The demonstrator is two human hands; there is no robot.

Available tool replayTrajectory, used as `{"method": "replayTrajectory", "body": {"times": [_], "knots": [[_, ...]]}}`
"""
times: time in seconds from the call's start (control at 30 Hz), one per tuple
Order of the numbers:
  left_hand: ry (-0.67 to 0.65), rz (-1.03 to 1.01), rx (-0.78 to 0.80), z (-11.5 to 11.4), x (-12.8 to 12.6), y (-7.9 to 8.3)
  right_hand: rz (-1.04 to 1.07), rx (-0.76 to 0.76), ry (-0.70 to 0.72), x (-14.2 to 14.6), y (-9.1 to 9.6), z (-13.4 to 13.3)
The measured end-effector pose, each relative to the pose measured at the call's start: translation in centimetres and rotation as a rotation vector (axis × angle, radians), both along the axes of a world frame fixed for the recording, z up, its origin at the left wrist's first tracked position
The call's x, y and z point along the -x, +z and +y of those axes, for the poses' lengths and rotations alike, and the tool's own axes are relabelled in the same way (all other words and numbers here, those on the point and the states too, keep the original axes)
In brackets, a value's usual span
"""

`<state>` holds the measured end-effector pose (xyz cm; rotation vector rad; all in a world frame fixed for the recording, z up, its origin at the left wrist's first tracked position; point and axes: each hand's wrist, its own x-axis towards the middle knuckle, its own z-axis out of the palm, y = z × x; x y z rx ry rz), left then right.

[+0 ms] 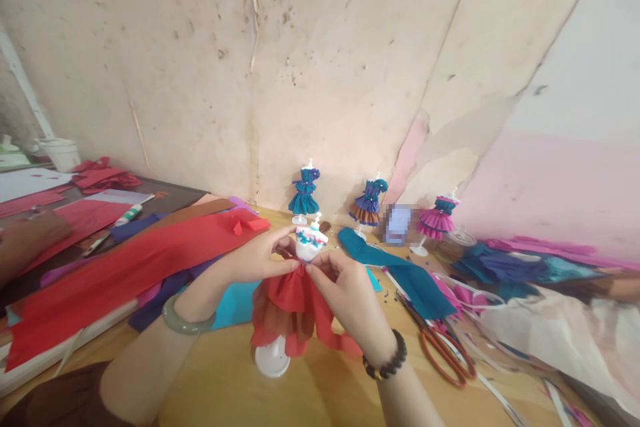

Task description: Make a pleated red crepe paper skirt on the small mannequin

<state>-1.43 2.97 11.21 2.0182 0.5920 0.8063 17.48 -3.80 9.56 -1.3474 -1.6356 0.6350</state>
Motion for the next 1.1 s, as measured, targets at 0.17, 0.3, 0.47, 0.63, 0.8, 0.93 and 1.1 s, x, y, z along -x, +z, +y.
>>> {"method": "replayTrajectory", "body": {"times": [0.17, 0.3, 0.47, 0.63, 0.8, 0.93, 1.1], "knots": [[0.015, -0.009, -0.015, -0.05, 0.01, 0.06, -0.005, -0.004, -0.021, 0.15, 0.1, -0.08], [0.047, 0.018, -0.015, -0.01, -0.03, 0.09, -0.008, -0.008, -0.018, 0.16, 0.23, -0.09], [0.065, 0.006, -0.049, 0.07, -0.09, -0.04, -0.047, -0.012, -0.01, 0.14, 0.44, -0.39], [0.079, 0.026, -0.066, -0.12, -0.15, 0.11, -0.044, -0.021, -0.004, 0.36, 0.84, -0.84], [0.071, 0.019, -0.062, -0.14, -0.14, 0.11, -0.037, -0.01, 0.003, 0.28, 0.66, -0.8], [0.087, 0.026, -0.065, -0.02, -0.03, -0.01, -0.062, 0.02, -0.015, 0.2, 0.56, -0.73], [0.097, 0.035, -0.065, -0.03, 0.01, -0.02, -0.013, 0.044, 0.019, 0.31, 0.96, -0.91]]}}
